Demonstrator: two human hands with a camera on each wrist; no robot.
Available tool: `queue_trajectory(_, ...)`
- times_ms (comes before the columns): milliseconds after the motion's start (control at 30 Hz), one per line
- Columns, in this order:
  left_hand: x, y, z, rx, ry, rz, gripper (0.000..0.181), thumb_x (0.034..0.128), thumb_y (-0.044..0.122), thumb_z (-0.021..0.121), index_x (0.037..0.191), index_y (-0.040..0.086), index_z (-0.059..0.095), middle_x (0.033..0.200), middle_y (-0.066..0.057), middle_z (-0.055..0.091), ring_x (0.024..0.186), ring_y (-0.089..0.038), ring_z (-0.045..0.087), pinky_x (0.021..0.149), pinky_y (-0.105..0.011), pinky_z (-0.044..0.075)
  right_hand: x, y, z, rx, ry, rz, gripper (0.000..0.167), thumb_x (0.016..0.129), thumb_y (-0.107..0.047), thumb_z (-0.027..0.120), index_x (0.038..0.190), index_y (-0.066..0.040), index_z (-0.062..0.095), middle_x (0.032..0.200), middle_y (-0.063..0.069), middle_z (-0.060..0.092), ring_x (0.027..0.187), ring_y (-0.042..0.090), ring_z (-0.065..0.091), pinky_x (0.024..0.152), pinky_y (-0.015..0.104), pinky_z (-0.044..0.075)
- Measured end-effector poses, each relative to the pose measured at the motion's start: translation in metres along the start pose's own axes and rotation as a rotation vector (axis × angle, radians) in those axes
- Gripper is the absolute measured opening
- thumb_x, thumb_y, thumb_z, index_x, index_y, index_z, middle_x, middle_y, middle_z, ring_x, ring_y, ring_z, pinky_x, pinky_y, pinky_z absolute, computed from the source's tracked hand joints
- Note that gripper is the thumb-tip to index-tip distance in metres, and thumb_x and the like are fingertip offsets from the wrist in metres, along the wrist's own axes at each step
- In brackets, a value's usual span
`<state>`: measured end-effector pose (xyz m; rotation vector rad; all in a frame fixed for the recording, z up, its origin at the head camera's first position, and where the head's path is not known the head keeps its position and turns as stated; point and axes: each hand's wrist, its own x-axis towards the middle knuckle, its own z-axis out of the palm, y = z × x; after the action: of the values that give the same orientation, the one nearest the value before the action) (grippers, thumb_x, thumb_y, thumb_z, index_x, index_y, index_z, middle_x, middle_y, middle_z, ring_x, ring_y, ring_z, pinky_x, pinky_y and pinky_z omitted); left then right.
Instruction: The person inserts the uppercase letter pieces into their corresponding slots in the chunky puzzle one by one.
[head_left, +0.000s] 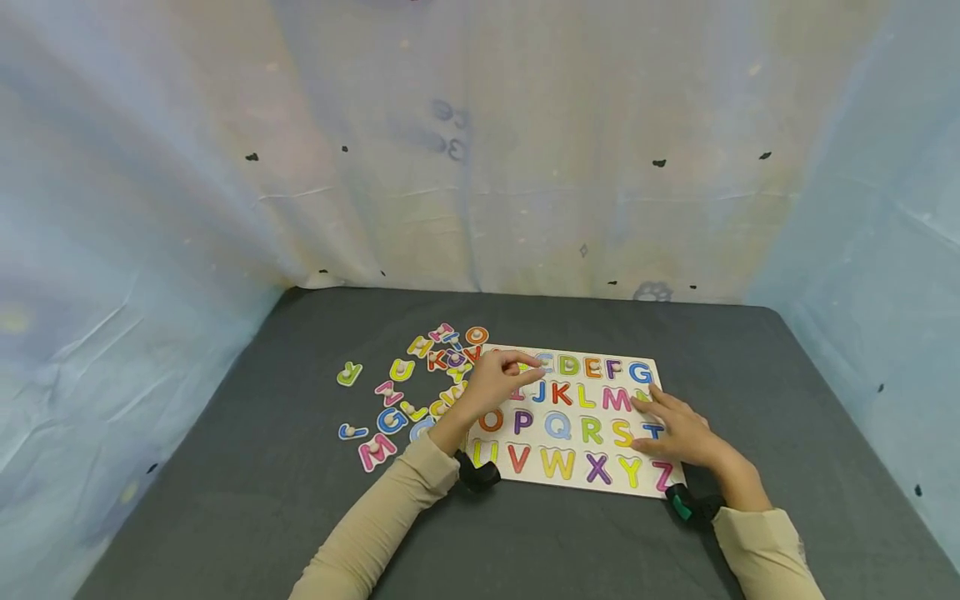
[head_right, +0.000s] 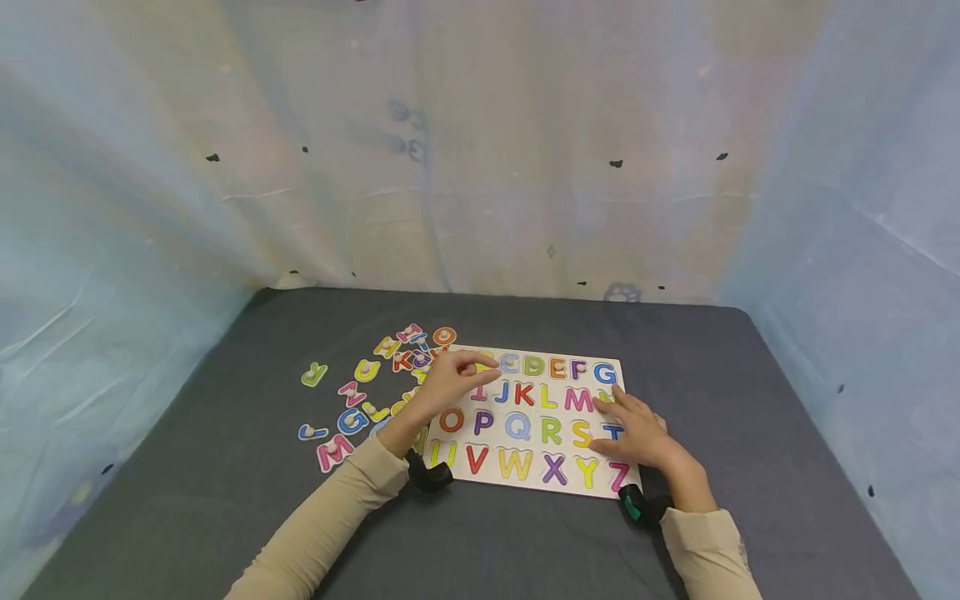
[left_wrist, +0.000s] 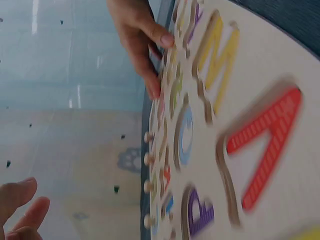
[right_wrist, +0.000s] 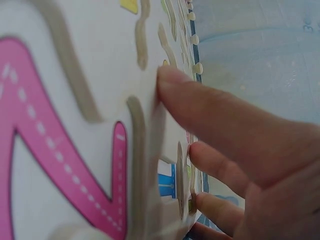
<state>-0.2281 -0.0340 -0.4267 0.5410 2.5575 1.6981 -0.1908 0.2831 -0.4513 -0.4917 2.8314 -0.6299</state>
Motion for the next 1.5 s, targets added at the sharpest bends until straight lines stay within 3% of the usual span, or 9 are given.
queue_trajectory(367,-0.023,-0.017,-0.045,0.004,-0.071,-0.049,0.027,0.0897,0.022,0.069,0.107,0.001,0.072,0.055,0.004,0.029,0.050,-0.009,0.026,0.051,-0.020,0.026,-0.002,0.003,-0.001,0.006,-0.006,0.004,0.077,0.077,-0.039,0.077,0.140,-0.004,0.048,0.151,0.035,0.025,0.133,0.060,0.024,0.095,0.079,0.024)
queue_trajectory(633,-0.038,-0.033,-0.079,0.070,0.004,-0.079,0.024,0.0891,0.022,0.069,0.104,0.003,0.074,0.052,0.004,0.029,0.045,-0.007,0.024,0.049,-0.021,0.026,-0.001,0.003,0.000,0.011,-0.019,0.011,0.078,0.078,-0.040,0.076,0.141,-0.004,0.047,0.152,0.034,0.024,0.133,0.060,0.023,0.095,0.079,0.023)
queue_trajectory(1067,-0.062,-0.061,-0.129,0.116,0.020,-0.178,0.027,0.0890,0.026,0.069,0.105,0.005,0.073,0.055,0.003,0.035,0.049,-0.008,0.031,0.053,-0.022,0.033,0.000,0.002,-0.001,0.027,-0.024,0.012,0.078,0.078,-0.039,0.076,0.141,-0.004,0.047,0.152,0.034,0.023,0.134,0.060,0.022,0.095,0.079,0.022)
queue_trajectory(1267,-0.073,-0.078,-0.150,0.141,-0.068,-0.210,0.031,0.0895,0.025,0.069,0.109,0.001,0.072,0.059,0.000,0.045,0.053,-0.010,0.040,0.056,-0.023,0.039,0.000,0.001,0.000,0.020,-0.024,0.015,0.078,0.078,-0.039,0.076,0.141,-0.004,0.046,0.152,0.034,0.023,0.134,0.060,0.022,0.095,0.079,0.023)
queue_trajectory(1433,-0.076,-0.089,-0.164,0.166,-0.149,-0.212,0.034,0.0887,0.027,0.069,0.111,0.001,0.071,0.059,0.003,0.040,0.054,-0.008,0.037,0.057,-0.023,0.037,0.000,0.000,-0.001,0.013,-0.029,0.012,0.078,0.078,-0.039,0.076,0.141,-0.003,0.047,0.152,0.034,0.023,0.134,0.059,0.023,0.095,0.079,0.023)
queue_trajectory(1500,-0.077,-0.092,-0.167,0.165,-0.177,-0.213,0.034,0.0886,0.026,0.070,0.111,0.000,0.071,0.061,0.001,0.048,0.056,-0.007,0.038,0.057,-0.022,0.036,0.000,0.000,-0.001,0.015,-0.028,0.010,0.077,0.078,-0.038,0.076,0.141,-0.003,0.047,0.152,0.035,0.024,0.134,0.059,0.023,0.096,0.079,0.024)
